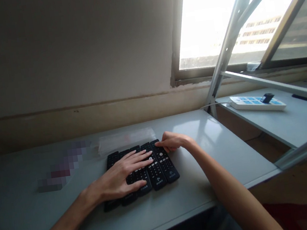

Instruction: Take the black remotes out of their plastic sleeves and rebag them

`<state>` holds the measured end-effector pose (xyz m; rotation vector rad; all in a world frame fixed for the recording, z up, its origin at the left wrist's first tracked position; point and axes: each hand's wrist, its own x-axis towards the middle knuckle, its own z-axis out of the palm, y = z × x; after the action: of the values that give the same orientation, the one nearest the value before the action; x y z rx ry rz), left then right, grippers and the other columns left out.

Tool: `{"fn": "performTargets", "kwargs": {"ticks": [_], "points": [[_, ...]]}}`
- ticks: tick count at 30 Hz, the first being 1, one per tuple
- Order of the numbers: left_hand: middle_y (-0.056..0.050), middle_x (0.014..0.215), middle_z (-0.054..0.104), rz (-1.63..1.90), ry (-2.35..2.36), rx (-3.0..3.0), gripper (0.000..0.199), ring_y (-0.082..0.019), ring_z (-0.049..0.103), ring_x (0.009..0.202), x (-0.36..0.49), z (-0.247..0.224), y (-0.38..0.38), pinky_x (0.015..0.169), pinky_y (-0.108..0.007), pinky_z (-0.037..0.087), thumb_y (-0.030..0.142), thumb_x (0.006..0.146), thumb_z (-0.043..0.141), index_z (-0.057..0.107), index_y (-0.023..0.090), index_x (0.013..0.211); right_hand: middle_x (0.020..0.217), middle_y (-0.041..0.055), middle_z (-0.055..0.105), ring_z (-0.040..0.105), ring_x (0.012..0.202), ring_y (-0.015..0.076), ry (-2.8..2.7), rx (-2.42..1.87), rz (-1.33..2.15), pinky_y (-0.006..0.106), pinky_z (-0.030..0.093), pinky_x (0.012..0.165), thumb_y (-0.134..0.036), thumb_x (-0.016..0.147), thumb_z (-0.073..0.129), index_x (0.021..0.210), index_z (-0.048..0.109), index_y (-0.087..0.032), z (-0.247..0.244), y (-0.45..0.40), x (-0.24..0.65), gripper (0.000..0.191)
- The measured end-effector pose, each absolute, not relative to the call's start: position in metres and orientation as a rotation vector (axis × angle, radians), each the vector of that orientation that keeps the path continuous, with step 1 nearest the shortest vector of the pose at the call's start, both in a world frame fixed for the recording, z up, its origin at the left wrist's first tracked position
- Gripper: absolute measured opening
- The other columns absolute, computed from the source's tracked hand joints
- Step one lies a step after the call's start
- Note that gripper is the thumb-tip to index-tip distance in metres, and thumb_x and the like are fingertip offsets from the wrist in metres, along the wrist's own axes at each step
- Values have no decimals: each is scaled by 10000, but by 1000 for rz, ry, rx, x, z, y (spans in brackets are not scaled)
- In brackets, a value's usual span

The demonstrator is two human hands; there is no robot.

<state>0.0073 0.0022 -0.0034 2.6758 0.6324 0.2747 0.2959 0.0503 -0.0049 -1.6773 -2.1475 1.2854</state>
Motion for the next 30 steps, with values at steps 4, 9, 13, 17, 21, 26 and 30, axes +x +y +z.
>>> {"fn": "performTargets", "kwargs": {"ticks": [4, 9, 13, 17, 21, 26, 30], "points": [[-34, 1655, 407, 293, 622, 2678, 644, -298, 370, 1545, 8, -2, 2, 1298, -555, 233, 397, 915, 711, 529, 332, 1529, 346, -5, 427, 370, 366, 93, -2135, -1699, 1248, 266, 346, 473, -761, 913, 521, 441, 558, -180, -9, 52, 296, 750], [-32, 1654, 401, 230, 625, 2674, 659, -293, 366, 1547, 9, 4, -1, 1301, -556, 228, 355, 892, 724, 538, 312, 1523, 343, -6, 428, 361, 355, 85, -2119, -1724, 1259, 249, 326, 456, -527, 997, 489, 441, 577, -169, -9, 53, 294, 667], [-39, 1647, 411, 188, 611, 2655, 632, -274, 378, 1542, 10, 9, -2, 1308, -536, 219, 312, 901, 697, 550, 283, 1515, 332, -7, 430, 347, 325, 84, -2103, -1716, 1286, 238, 316, 425, -444, 998, 471, 444, 575, -170, -8, 50, 293, 627], [-35, 1662, 385, 215, 584, 2687, 645, -282, 311, 1571, 9, 4, -1, 1314, -555, 160, 375, 949, 668, 482, 311, 1563, 329, 20, 473, 368, 290, 112, -2105, -1709, 1349, 259, 345, 404, -460, 989, 456, 446, 550, -190, -5, 48, 293, 614], [-48, 1713, 263, 224, 674, 2737, 699, -334, 195, 1602, 6, -6, 3, 1297, -607, 138, 581, 981, 600, 392, 358, 1609, 346, 16, 445, 405, 362, 119, -1953, -1769, 871, 265, 350, 467, -442, 963, 516, 435, 515, -196, 0, 50, 286, 582], [-81, 1731, 207, 220, 737, 2738, 807, -375, 213, 1592, 3, -14, 4, 1284, -617, 171, 678, 931, 616, 346, 373, 1628, 489, 40, 481, 488, 549, 152, -1711, -1691, 441, 285, 383, 617, -480, 1063, 289, 514, 480, -208, -8, 46, 264, 643], [-65, 1729, 227, 221, 711, 2743, 815, -363, 218, 1594, 2, -12, 4, 1294, -593, 168, 686, 911, 636, 376, 371, 1617, 634, 43, 581, 545, 657, 175, -1792, -1398, 337, 288, 441, 699, -486, 1067, 336, 653, 597, -195, -18, 31, 246, 568]]}}
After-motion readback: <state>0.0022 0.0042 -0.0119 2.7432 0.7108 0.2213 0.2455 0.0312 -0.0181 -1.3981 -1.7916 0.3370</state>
